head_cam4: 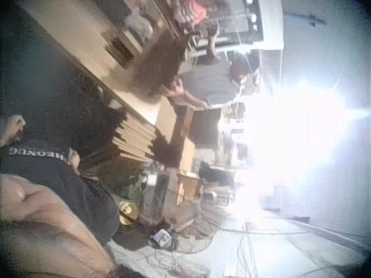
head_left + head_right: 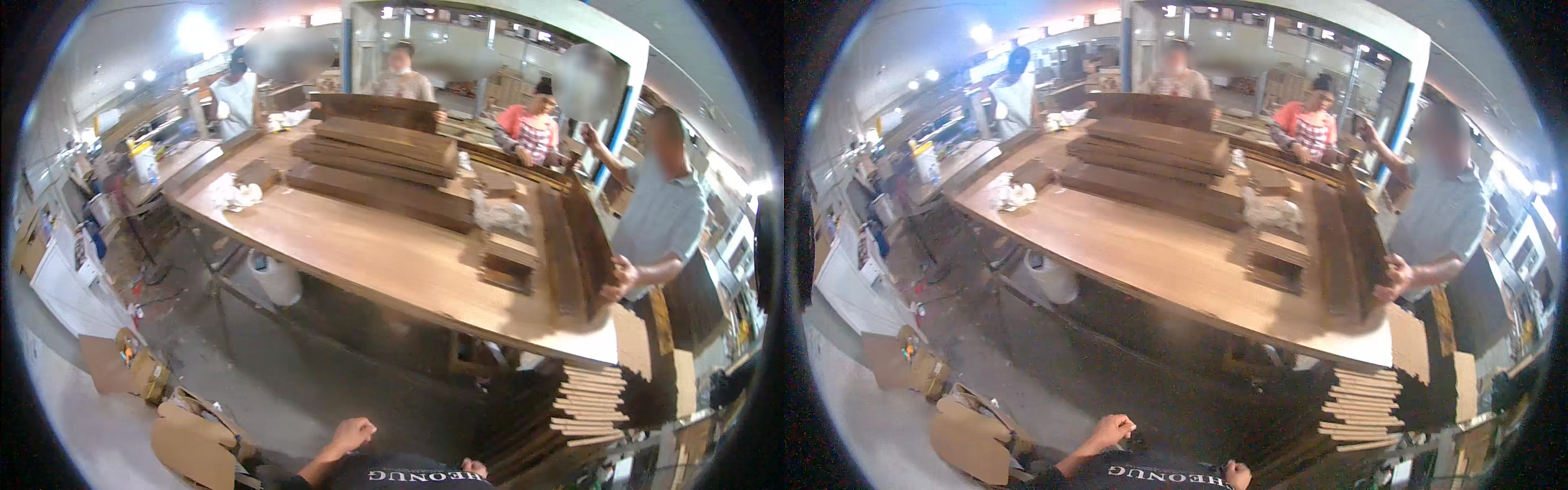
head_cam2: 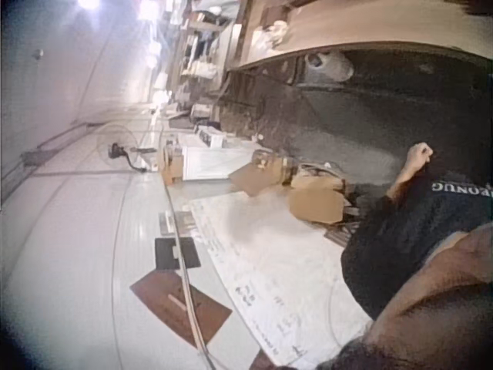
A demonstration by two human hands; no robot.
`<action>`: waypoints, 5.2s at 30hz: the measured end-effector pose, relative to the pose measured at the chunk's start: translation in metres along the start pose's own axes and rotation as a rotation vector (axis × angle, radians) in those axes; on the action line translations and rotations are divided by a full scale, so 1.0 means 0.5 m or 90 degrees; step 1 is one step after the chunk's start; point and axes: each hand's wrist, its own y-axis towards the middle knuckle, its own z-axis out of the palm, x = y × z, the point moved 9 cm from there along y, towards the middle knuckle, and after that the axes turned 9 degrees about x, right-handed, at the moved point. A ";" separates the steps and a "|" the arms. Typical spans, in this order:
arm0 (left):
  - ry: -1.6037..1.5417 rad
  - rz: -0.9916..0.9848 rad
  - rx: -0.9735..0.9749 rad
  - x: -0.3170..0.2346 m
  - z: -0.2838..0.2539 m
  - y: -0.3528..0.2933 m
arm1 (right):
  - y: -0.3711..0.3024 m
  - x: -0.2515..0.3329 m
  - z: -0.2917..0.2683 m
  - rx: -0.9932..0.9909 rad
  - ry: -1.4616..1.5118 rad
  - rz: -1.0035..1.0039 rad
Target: The person assembles wooden frames by hand, picking up long wooden slats and smaller wooden pieces from a workbench. They fit the pieces together to form rectangular frames and stack the completed units. Other workers are visible in the background performing similar tasks.
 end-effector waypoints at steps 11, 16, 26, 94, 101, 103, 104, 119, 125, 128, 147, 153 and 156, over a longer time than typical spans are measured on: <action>-0.170 -0.011 -0.129 0.049 -0.311 0.061 | 0.266 0.936 0.018 -0.066 0.290 -0.405; -0.097 0.064 -0.143 -0.064 -0.393 0.181 | 0.562 1.021 0.113 -0.118 0.078 -0.409; 0.021 -0.014 -0.138 -0.136 -0.617 0.334 | 0.809 1.253 0.115 -0.240 0.063 -0.245; 0.299 0.413 0.228 -0.813 -0.574 0.903 | 0.704 1.149 0.158 0.046 0.362 -0.203; 0.322 0.482 0.130 -0.790 -0.576 0.917 | 0.681 1.175 0.142 0.033 0.333 -0.186; 0.258 0.499 0.171 -0.799 -0.569 0.915 | 0.681 1.171 0.143 0.048 0.353 -0.159; 0.225 0.507 0.191 -0.810 -0.565 0.909 | 0.684 1.164 0.146 0.053 0.366 -0.151; 0.336 0.508 0.167 -0.787 -0.554 0.919 | 0.717 1.140 0.179 0.056 0.434 -0.221; 0.332 0.568 0.173 -0.824 -0.540 0.861 | 0.686 1.178 0.145 0.046 0.428 -0.246; 0.343 0.629 0.123 -0.849 -0.525 0.839 | 0.690 1.166 0.141 0.016 0.380 -0.220; 0.247 0.535 0.239 -0.752 -0.483 0.837 | 0.566 1.235 -0.056 -0.111 0.574 -0.423; 0.021 0.684 0.186 -0.867 -0.558 0.732 | 0.531 1.210 -0.083 -0.293 0.651 -0.472; 0.169 0.823 0.130 -0.880 -0.557 0.704 | 0.490 1.242 -0.111 -0.389 0.621 -0.539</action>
